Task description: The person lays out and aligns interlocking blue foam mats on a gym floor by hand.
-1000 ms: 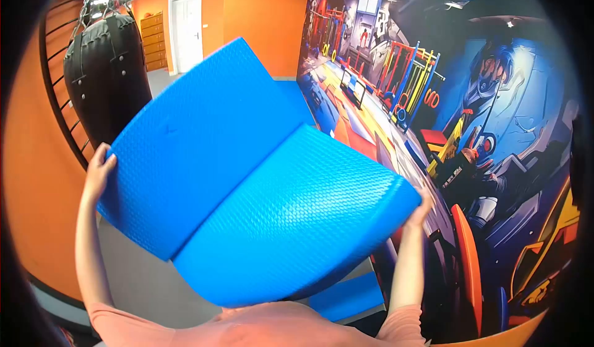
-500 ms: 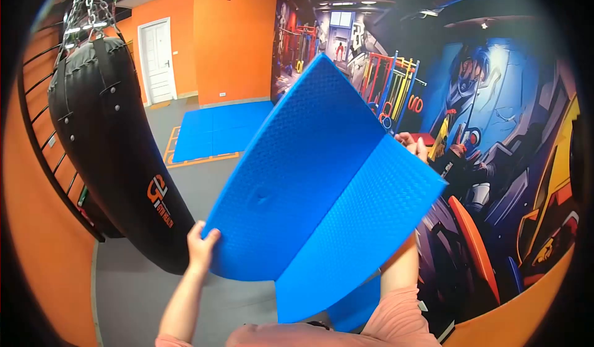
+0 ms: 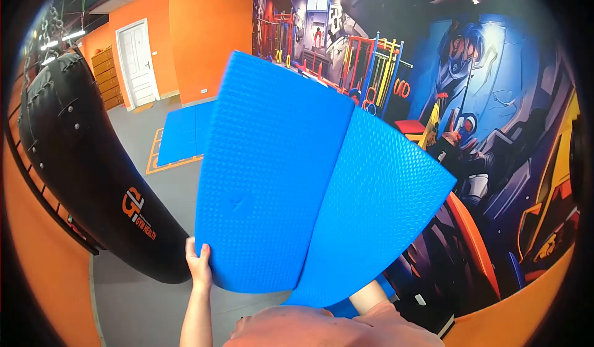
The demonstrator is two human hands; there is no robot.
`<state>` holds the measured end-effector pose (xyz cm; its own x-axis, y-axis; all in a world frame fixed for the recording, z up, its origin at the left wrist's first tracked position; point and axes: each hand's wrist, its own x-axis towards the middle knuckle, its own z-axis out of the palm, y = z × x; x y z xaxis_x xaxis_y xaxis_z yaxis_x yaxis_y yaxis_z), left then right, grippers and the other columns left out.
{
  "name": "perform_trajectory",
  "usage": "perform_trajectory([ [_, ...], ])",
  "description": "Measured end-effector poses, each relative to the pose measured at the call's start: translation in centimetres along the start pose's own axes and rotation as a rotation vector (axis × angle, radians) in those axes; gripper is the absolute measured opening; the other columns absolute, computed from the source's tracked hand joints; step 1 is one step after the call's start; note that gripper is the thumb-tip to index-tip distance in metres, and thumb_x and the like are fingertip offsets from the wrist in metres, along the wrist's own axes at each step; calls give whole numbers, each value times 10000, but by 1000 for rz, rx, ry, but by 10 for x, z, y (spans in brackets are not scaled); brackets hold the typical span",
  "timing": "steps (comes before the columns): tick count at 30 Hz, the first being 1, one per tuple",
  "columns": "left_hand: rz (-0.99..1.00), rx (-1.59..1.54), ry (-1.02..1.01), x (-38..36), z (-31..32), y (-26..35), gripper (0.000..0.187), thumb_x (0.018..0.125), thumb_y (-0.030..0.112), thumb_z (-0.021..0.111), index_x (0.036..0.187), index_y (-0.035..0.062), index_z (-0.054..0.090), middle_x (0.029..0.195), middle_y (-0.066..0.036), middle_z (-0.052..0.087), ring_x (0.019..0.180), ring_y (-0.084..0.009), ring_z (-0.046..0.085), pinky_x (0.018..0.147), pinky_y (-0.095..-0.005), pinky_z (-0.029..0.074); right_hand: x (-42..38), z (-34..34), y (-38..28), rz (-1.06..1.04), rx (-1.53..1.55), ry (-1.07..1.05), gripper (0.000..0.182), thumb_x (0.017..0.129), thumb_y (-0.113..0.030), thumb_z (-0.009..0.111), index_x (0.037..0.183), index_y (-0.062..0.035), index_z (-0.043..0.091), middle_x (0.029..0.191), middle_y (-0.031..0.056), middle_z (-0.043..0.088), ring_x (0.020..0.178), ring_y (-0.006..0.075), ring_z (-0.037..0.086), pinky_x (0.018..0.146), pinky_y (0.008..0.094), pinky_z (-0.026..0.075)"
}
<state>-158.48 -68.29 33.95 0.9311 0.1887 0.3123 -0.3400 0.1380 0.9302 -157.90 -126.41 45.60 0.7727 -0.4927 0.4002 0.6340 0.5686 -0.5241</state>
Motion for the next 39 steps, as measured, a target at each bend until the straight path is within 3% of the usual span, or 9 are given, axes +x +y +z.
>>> perform_trajectory([
  [3, 191, 225, 130, 28, 24, -7, 463, 1034, 335, 737, 1332, 60, 513, 1195, -48, 575, 1148, -167, 538, 1062, -331, 418, 33, -32, -4, 36, 0, 17, 443, 1135, -338, 540, 1462, -41, 513, 1353, 153, 637, 1186, 242, 650, 1037, 441, 544],
  [7, 305, 218, 204, 69, 70, 14, 451, 1057, 378, 707, 1317, 26, 598, 1161, -59, 663, 1101, -172, 598, 1034, -334, 456, 76, -72, 1, 109, -1, 32, 448, 1135, -342, 540, 1467, -43, 513, 1357, 150, 640, 1191, 243, 650, 1038, 442, 543],
  [14, 121, 232, 232, 59, 139, -24, 278, 1067, 259, 701, 1244, 56, 629, 1092, -21, 676, 1042, -131, 593, 964, -304, 477, 131, -113, 47, 354, -41, 10, 456, 1135, -349, 540, 1476, -47, 514, 1365, 144, 644, 1199, 244, 650, 1039, 444, 542],
  [19, -83, 381, 236, -2, 169, -71, 377, 1029, 211, 721, 1323, 48, 549, 1186, -130, 742, 1092, -211, 691, 956, -392, 541, 146, -138, 96, 550, -81, -10, 463, 1135, -354, 539, 1482, -49, 514, 1371, 140, 647, 1205, 245, 650, 1039, 445, 541],
  [24, -139, 566, 248, -19, 163, -101, 425, 999, 142, 724, 1366, 53, 529, 1157, -155, 756, 1055, -260, 730, 933, -403, 553, 128, -171, 127, 651, -116, 46, 469, 1134, -359, 539, 1488, -51, 514, 1376, 136, 650, 1211, 246, 650, 1040, 447, 540],
  [27, -269, 566, 296, -16, 160, -114, 399, 998, 61, 686, 1354, 57, 507, 1124, -118, 709, 1042, -193, 666, 947, -370, 525, 115, -198, 131, 704, -167, 95, 473, 1134, -362, 539, 1492, -53, 514, 1380, 134, 652, 1215, 247, 650, 1040, 447, 539],
  [30, -116, 461, 411, -4, 146, -144, 481, 990, 33, 699, 1357, 78, 390, 1113, -135, 664, 1046, -204, 647, 949, -372, 511, 101, -222, 132, 746, -233, 147, 477, 1134, -365, 538, 1495, -54, 514, 1383, 131, 654, 1218, 247, 651, 1041, 448, 538],
  [37, -61, 610, 369, 64, 121, -179, 391, 991, 112, 735, 1269, 81, 460, 972, -150, 707, 865, -263, 706, 795, -407, 550, 94, -237, 166, 806, -358, 222, 486, 1134, -371, 538, 1504, -58, 515, 1391, 126, 658, 1227, 249, 651, 1042, 450, 537],
  [39, -236, 547, 229, 92, 109, -183, 351, 984, 144, 748, 1202, 86, 479, 921, -146, 680, 843, -262, 697, 758, -411, 543, 109, -234, 184, 820, -392, 220, 488, 1134, -373, 538, 1507, -59, 515, 1393, 124, 659, 1229, 249, 651, 1042, 451, 536],
])
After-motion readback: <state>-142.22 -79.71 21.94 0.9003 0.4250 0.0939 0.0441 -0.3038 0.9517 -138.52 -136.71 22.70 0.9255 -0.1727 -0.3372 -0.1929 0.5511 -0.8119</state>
